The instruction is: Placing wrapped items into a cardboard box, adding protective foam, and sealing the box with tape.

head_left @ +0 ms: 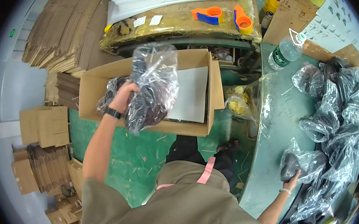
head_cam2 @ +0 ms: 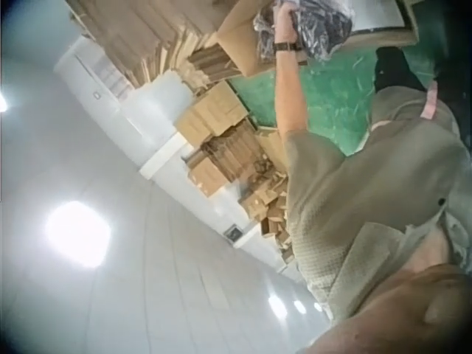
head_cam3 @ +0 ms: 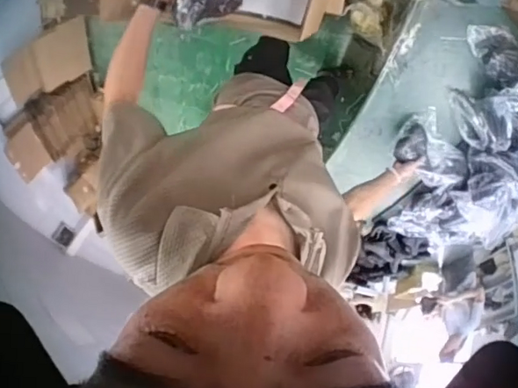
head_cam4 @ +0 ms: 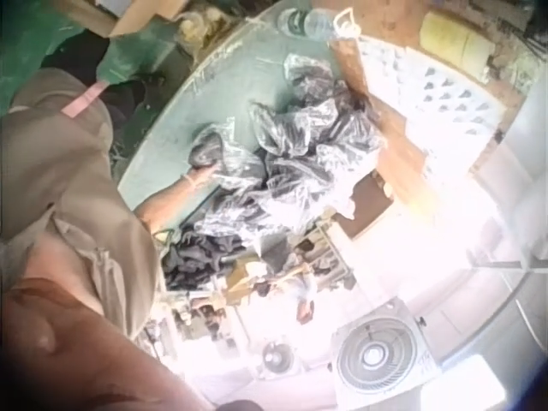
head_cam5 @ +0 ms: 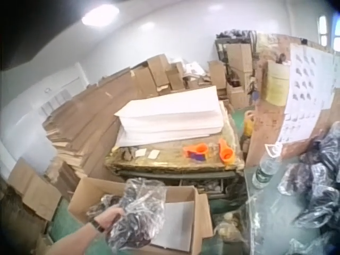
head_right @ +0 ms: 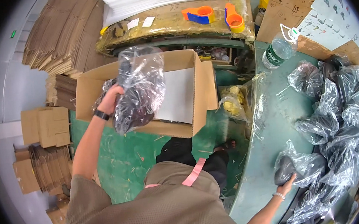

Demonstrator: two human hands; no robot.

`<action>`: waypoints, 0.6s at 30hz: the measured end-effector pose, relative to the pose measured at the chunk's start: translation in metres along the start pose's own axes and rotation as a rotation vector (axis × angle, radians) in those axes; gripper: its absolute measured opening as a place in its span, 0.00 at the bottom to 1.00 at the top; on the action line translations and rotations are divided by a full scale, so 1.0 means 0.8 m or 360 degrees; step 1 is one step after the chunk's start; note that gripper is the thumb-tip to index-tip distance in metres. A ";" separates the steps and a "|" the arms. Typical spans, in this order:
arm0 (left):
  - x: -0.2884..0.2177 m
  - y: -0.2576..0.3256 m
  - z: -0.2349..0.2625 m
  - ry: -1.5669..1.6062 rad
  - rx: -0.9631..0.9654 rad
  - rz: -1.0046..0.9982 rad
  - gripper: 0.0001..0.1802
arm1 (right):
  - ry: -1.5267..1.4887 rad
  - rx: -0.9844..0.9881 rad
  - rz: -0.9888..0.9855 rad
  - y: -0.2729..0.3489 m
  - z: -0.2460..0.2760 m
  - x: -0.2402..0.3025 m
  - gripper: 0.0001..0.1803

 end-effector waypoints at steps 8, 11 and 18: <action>0.191 -0.206 0.039 -0.0088 0.0658 0.0654 0.01 | 0.1137 -0.0340 0.0651 0.348 -0.113 -0.037 0.27; 0.221 -0.230 0.022 -0.0061 0.0958 0.0704 0.02 | 0.1403 -0.0181 0.0823 0.476 -0.229 -0.019 0.29; 0.297 -0.270 0.041 -0.0651 0.0580 0.0166 0.22 | 0.1313 0.1180 0.0633 0.675 -0.557 -0.110 0.46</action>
Point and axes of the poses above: each hand's wrist, its own y-axis away from the middle knuckle, its own z-axis out of the back of the hand, x = y × z, the point moved 4 cm from there along -y, towards the middle knuckle, and after that the axes turned 11 degrees about -y, right-handed, at the moved point
